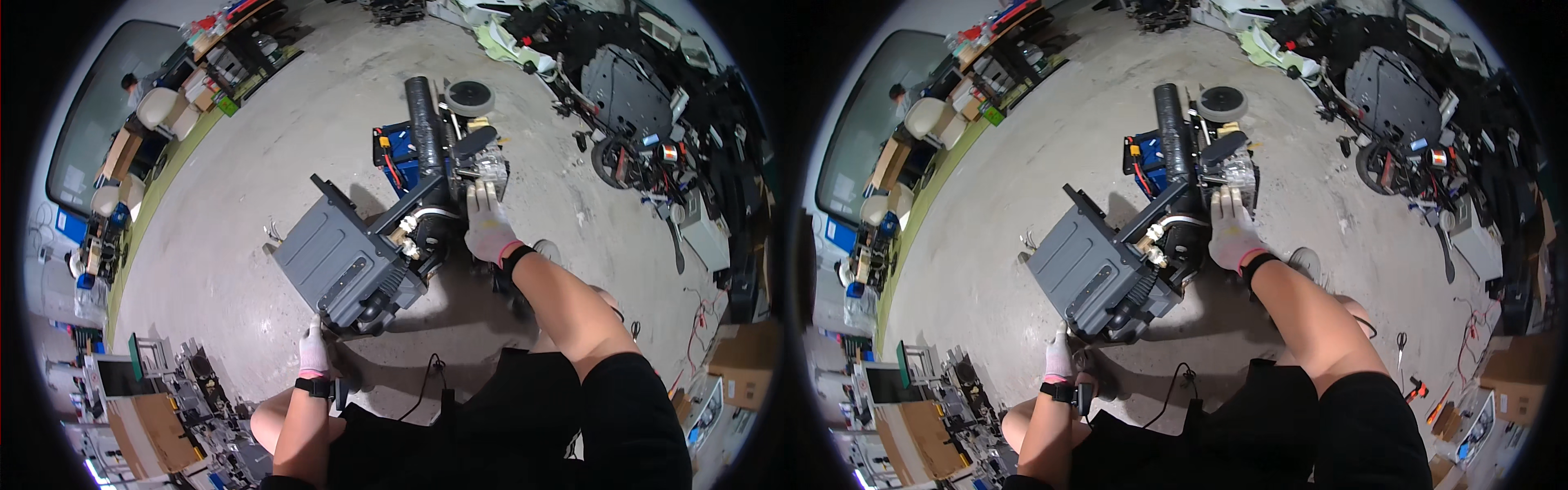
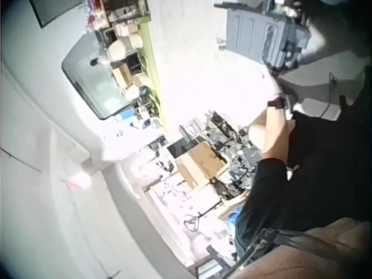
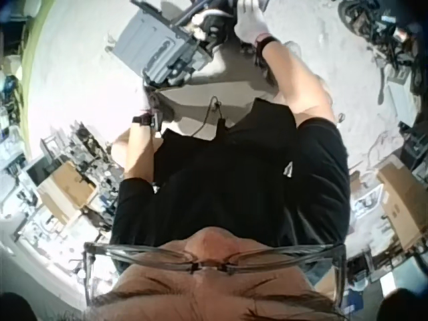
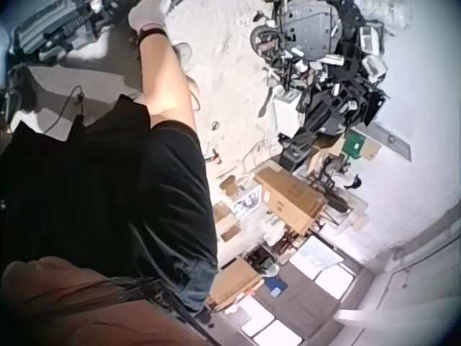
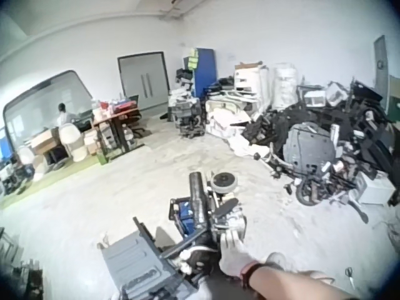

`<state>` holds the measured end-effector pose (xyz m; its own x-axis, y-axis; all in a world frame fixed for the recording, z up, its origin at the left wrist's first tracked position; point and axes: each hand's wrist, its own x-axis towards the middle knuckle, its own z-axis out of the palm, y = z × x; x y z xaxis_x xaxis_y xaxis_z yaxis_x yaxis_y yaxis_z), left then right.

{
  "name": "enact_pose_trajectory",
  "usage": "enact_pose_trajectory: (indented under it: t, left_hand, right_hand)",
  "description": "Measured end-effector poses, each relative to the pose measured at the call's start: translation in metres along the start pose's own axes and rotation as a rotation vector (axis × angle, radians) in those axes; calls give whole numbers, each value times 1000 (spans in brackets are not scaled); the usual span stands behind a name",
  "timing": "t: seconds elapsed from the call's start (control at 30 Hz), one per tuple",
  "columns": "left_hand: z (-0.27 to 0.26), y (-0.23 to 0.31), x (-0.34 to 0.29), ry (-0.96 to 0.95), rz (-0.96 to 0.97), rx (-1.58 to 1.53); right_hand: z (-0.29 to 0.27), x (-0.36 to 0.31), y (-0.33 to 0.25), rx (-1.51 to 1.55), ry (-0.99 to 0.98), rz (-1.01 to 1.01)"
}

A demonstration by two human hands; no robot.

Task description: Replacing or installing components onto a large floor-cleaning machine.

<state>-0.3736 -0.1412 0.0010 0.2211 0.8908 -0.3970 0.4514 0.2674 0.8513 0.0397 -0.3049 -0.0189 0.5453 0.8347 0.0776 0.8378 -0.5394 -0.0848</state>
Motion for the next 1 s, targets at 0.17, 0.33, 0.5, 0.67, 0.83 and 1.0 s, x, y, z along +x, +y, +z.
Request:
enact_pose_trajectory:
  t: [0.17,0.33,0.5,0.67,0.83,1.0]
  left_hand:
    - [17,22,41,361,450,419]
    - [61,50,61,76,921,1105]
    - [67,42,60,30,865,1130]
    - [60,34,70,50,894,1081]
    - [51,32,78,48,896,1066]
    - [48,30,85,19,901,1070]
  right_hand:
    - [4,-1,-3,5,35,56]
    - [-16,-1,-7,62,-11,73]
    - [-32,-37,-60,400,194,-366]
    - [6,-24,-103,716,-485,13]
    - [44,25,-86,424,355,-198]
    - [48,64,-87,128,36,-301]
